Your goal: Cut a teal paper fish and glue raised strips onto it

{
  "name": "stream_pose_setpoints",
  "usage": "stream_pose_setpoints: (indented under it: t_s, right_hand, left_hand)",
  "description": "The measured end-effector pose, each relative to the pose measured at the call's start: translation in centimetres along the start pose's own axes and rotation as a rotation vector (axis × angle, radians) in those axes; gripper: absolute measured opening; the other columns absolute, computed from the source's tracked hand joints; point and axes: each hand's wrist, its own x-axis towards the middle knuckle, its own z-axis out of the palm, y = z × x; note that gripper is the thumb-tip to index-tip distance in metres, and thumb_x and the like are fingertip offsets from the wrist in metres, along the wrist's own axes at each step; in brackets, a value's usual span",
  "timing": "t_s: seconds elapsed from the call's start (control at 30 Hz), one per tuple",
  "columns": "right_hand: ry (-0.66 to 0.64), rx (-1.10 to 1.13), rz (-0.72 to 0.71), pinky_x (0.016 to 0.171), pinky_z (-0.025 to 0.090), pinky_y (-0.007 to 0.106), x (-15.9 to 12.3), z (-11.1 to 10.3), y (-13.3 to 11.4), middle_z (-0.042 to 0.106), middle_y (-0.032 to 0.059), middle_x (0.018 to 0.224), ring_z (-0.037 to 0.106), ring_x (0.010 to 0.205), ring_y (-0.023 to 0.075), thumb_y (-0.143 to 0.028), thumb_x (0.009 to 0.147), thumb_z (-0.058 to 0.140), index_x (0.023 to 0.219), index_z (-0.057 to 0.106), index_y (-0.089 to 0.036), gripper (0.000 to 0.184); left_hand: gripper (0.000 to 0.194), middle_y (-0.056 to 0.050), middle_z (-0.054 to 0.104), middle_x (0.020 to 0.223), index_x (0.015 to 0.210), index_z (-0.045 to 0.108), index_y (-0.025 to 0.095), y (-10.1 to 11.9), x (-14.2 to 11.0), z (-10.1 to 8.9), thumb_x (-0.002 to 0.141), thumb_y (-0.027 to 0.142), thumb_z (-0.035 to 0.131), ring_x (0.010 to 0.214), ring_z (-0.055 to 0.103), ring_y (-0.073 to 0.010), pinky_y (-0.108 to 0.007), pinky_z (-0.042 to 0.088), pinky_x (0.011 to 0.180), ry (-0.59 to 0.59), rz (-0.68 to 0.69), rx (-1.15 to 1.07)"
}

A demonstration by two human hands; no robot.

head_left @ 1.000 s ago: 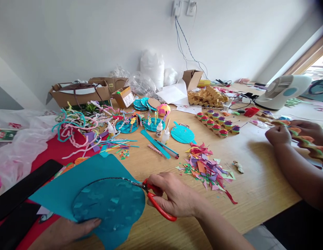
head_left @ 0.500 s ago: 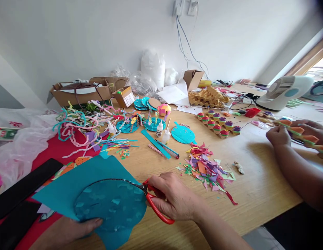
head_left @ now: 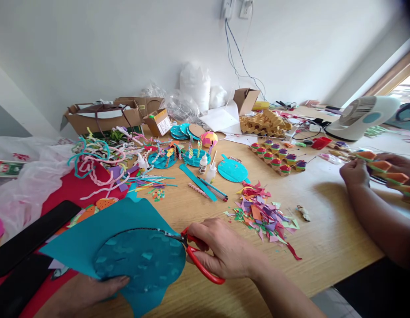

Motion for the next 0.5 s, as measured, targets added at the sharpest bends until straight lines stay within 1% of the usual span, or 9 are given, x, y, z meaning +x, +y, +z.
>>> stream_pose_setpoints:
  t_s: [0.1,0.2,0.27,0.3,0.4,0.5]
  right_hand:
    - [-0.031,0.019,0.000,0.052,0.025,0.023,0.1,-0.3,-0.1,0.053,-0.0009,0.064,0.041,0.053,0.0104,-0.040,0.090,0.043,0.080,0.049,-0.019,0.024]
    - [-0.021,0.012,0.005,0.053,0.026,0.023,0.1,-0.4,-0.2,0.053,-0.0009,0.065,0.041,0.054,0.0105,-0.039,0.089,0.045,0.080,0.049,-0.019,0.022]
    - [-0.010,0.018,0.005,0.052,0.026,0.022,0.2,-0.3,-0.2,0.052,-0.0013,0.064,0.040,0.054,0.0104,-0.037,0.088,0.046,0.079,0.049,-0.019,0.020]
    - [-0.007,0.028,0.004,0.052,0.026,0.022,0.2,-0.2,-0.2,0.051,-0.0015,0.064,0.040,0.053,0.0103,-0.036,0.088,0.047,0.079,0.049,-0.019,0.020]
    - [0.003,0.051,0.010,0.050,0.025,0.022,0.2,0.0,-0.1,0.050,-0.0022,0.061,0.039,0.051,0.0099,-0.033,0.087,0.048,0.077,0.048,-0.019,0.017]
    - [0.003,0.044,0.005,0.050,0.025,0.023,0.1,0.2,0.0,0.050,-0.0022,0.060,0.039,0.050,0.0096,-0.032,0.087,0.048,0.074,0.048,-0.019,0.018]
  left_hand:
    - [0.075,-0.002,0.076,0.086,0.119,0.061,0.028,-0.1,-0.2,0.2,0.051,0.059,0.073,0.090,0.069,-0.0317,-0.040,0.054,0.088,0.022,-0.001,-0.026]
    - [0.071,-0.002,0.076,0.087,0.113,0.065,0.029,0.4,-0.6,0.5,0.049,0.059,0.074,0.091,0.069,-0.0310,-0.036,0.055,0.088,0.094,-0.003,-0.010]
    - [0.067,-0.002,0.076,0.087,0.110,0.066,0.030,0.9,-0.9,0.5,0.050,0.058,0.074,0.094,0.068,-0.0306,-0.034,0.053,0.090,0.160,-0.012,0.024]
    - [0.066,-0.001,0.076,0.087,0.110,0.066,0.030,1.2,-0.9,0.5,0.050,0.057,0.074,0.095,0.068,-0.0308,-0.034,0.051,0.092,0.173,-0.017,0.048]
    - [0.070,-0.001,0.076,0.085,0.113,0.065,0.030,1.8,-1.0,0.5,0.049,0.057,0.075,0.096,0.067,-0.0317,-0.037,0.049,0.095,0.161,-0.018,0.086]
    - [0.079,-0.001,0.076,0.081,0.117,0.062,0.028,2.1,-1.0,0.7,0.050,0.070,0.068,0.095,0.067,-0.0319,-0.040,0.052,0.091,0.109,-0.021,0.047]
